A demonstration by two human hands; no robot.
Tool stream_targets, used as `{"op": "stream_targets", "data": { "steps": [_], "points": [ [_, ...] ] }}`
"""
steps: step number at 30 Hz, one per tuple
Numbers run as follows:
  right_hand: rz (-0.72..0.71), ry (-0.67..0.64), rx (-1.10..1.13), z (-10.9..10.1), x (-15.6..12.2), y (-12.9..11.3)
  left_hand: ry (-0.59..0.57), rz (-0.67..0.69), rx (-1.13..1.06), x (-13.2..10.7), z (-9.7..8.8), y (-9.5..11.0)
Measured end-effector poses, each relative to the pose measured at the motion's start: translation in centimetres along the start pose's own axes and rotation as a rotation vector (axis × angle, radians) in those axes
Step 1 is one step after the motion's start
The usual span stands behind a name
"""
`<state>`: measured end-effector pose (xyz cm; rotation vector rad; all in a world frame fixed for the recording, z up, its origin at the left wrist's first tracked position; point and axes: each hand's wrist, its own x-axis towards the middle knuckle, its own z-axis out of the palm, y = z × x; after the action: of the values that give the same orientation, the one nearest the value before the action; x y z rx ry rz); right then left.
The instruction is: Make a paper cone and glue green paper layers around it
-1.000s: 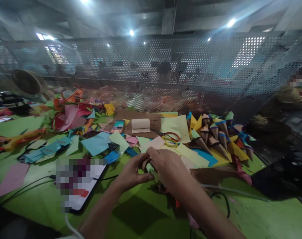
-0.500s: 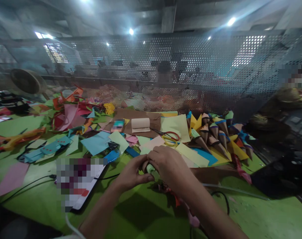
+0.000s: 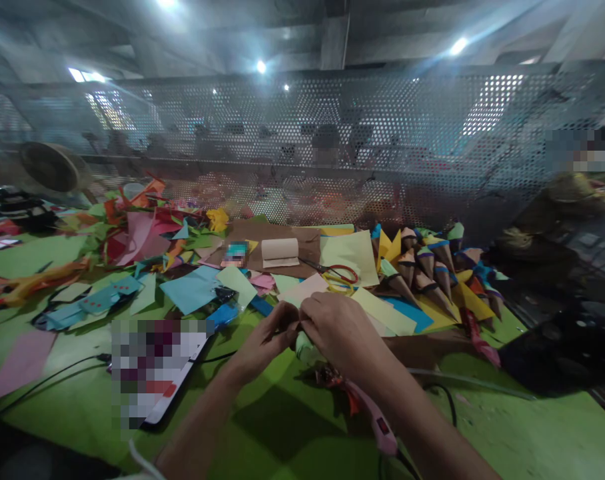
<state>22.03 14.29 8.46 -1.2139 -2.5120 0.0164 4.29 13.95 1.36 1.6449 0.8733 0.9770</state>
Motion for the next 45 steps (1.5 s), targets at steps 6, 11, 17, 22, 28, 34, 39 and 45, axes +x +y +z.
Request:
{"op": "stream_targets", "data": {
  "steps": [6,11,17,22,28,34,39,45],
  "points": [
    [0.052,0.016,0.029,0.3,0.0,0.1,0.137,0.103,0.245,0.2,0.0,0.9],
    [0.081,0.024,0.151,0.7,0.2,0.3,0.206,0.108,0.270,0.2,0.0,0.7],
    [0.159,0.011,0.245,0.4,0.4,0.8,0.048,-0.022,0.013,-0.1,-0.5,0.5],
    [0.162,0.031,0.287,0.4,0.2,1.0,-0.080,0.041,0.102,-0.1,-0.8,0.6],
    [0.132,0.044,0.301,1.2,0.1,0.7,0.003,0.044,0.258,0.0,0.0,0.0],
    [0.198,0.056,0.334,1.1,0.3,0.4,0.060,0.010,0.289,-0.2,0.3,0.5],
    [0.210,0.035,0.453,0.4,0.4,0.6,0.100,0.007,0.283,0.0,0.2,0.5],
    [0.162,0.031,0.483,-0.2,0.3,0.4,0.140,0.036,0.256,0.0,0.0,0.2]
  ]
}}
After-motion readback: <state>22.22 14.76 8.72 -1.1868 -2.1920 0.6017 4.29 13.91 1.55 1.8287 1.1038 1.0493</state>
